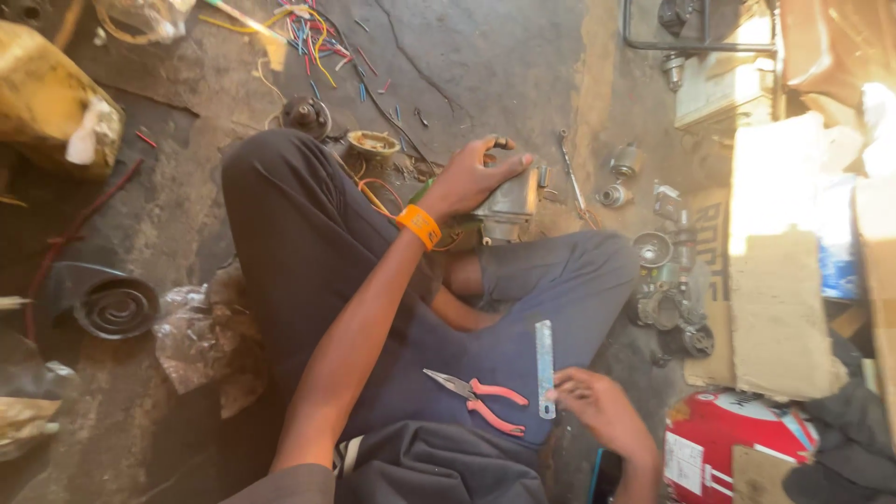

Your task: The person sits on the floor and uses a metal file to smooth the surface of a cylindrical motor part. They rotate the part and file different sections repeatedly.

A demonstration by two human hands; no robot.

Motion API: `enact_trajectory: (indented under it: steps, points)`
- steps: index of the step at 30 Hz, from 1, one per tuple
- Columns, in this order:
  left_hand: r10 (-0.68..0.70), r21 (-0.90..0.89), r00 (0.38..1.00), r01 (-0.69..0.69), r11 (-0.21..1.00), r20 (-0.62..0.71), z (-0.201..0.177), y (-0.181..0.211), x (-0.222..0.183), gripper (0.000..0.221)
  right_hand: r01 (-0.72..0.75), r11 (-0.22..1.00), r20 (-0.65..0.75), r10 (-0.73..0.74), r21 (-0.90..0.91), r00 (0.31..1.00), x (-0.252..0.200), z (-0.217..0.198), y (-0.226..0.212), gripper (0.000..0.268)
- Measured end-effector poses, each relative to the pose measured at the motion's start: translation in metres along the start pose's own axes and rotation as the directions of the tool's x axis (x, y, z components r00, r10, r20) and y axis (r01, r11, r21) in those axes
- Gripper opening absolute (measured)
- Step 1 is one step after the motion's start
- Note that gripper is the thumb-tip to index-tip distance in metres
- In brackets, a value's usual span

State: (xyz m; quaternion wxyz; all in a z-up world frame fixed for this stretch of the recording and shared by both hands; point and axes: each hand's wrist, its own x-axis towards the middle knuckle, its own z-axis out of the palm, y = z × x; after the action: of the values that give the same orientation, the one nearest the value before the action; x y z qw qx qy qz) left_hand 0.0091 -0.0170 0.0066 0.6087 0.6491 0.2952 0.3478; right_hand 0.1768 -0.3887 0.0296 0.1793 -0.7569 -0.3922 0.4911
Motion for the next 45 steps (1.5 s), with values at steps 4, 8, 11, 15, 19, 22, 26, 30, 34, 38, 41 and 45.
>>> enact_trajectory:
  steps: [4,8,11,15,19,22,26,30,34,38,41,45]
  points:
    - [0.156,0.206,0.984,-0.135,0.969,-0.09,0.004,0.021,-0.017,0.069,-0.083,0.986,-0.438,0.01,-0.148,0.899,0.005,-0.015,-0.006,0.033]
    - [0.468,0.41,0.883,-0.416,0.811,-0.03,0.009,0.029,-0.03,0.075,-0.053,0.987,-0.686,-0.067,-0.153,0.725,0.036,-0.017,-0.016,0.07]
    - [0.562,0.503,0.822,-0.523,0.687,0.088,0.009,0.028,-0.031,0.083,-0.051,0.978,-0.716,-0.113,-0.204,0.689,0.067,-0.01,-0.02,0.096]
    - [0.463,0.443,0.874,-0.476,0.759,0.146,0.009,0.027,-0.029,0.107,-0.071,0.984,-0.724,-0.07,-0.162,0.686,0.087,-0.013,-0.014,0.111]
    - [0.418,0.349,0.896,-0.444,0.825,0.152,0.002,0.033,-0.034,0.12,-0.061,0.989,-0.749,-0.061,-0.135,0.66,0.089,-0.017,-0.013,0.111]
    - [0.387,0.338,0.911,-0.412,0.846,0.142,0.006,0.035,-0.038,0.124,-0.082,0.99,-0.758,-0.036,-0.117,0.651,0.085,-0.017,-0.016,0.112]
    - [0.484,0.358,0.867,-0.491,0.794,0.116,0.002,0.048,-0.046,0.125,-0.155,0.988,-0.737,0.083,-0.03,0.671,0.075,-0.014,-0.022,0.115]
    - [0.338,0.673,0.929,-0.153,0.724,-0.152,-0.037,0.064,-0.102,0.1,-0.172,0.985,-0.672,0.145,0.027,0.727,0.056,-0.006,-0.013,0.126]
    - [0.35,0.911,0.842,0.355,0.211,-0.41,-0.082,0.06,-0.167,0.096,-0.163,0.968,-0.587,0.246,0.192,0.771,0.045,0.006,0.007,0.131]
    - [0.167,0.78,0.812,0.447,0.437,-0.559,-0.079,0.04,-0.193,0.107,0.01,0.992,-0.679,0.077,0.124,0.73,0.053,0.012,0.021,0.127]
    - [0.214,0.831,0.82,0.456,0.317,-0.531,-0.07,0.03,-0.198,0.106,0.056,0.995,-0.713,0.02,0.083,0.701,0.052,0.015,0.024,0.12]
    - [0.166,0.801,0.786,0.565,0.197,-0.596,-0.047,0.024,-0.197,0.113,-0.033,0.986,-0.73,0.143,0.163,0.668,0.04,0.02,0.008,0.105]
